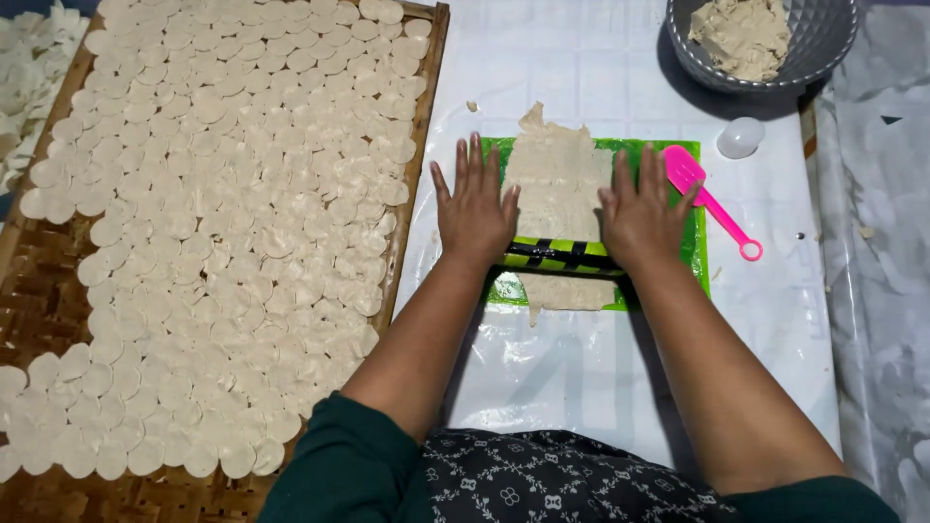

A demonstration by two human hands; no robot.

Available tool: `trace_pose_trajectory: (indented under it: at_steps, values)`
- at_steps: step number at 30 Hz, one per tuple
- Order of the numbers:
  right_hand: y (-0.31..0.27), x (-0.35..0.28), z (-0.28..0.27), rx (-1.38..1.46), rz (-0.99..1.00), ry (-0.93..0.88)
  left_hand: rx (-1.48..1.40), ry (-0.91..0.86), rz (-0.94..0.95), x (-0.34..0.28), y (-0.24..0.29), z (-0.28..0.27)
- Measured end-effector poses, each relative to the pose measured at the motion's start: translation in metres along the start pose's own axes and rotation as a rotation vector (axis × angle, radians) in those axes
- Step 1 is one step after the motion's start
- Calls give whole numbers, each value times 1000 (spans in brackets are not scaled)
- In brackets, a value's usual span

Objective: Flattening dough and cutting it into small circular shapes using specialized tools.

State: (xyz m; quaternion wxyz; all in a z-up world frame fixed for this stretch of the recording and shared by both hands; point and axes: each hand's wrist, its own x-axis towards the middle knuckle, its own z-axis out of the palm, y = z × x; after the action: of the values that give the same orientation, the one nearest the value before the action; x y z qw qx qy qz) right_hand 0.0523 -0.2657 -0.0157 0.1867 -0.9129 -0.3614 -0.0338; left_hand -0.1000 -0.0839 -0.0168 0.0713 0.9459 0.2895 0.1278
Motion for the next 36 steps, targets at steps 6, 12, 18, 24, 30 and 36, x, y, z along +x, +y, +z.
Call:
trace_pose_trajectory:
  at_steps: [6,12,18,24,30,36]
  values:
    - [-4,-19,3,-118,76,-295,-15,-232,8,-20,-2,10]
    - [-2,-64,3,-119,45,-280,-22,-140,41,-70,4,-1]
    - [-2,-101,1,-177,-62,-106,-54,-110,89,-104,5,-6]
    - [-2,-139,-6,-137,-123,-32,-45,-196,119,-142,9,-16]
    - [-2,-196,-13,-7,-138,-29,44,-169,269,-193,3,-27]
    - [-7,-216,-41,-37,-133,-138,-302,-44,299,-202,-4,-52]
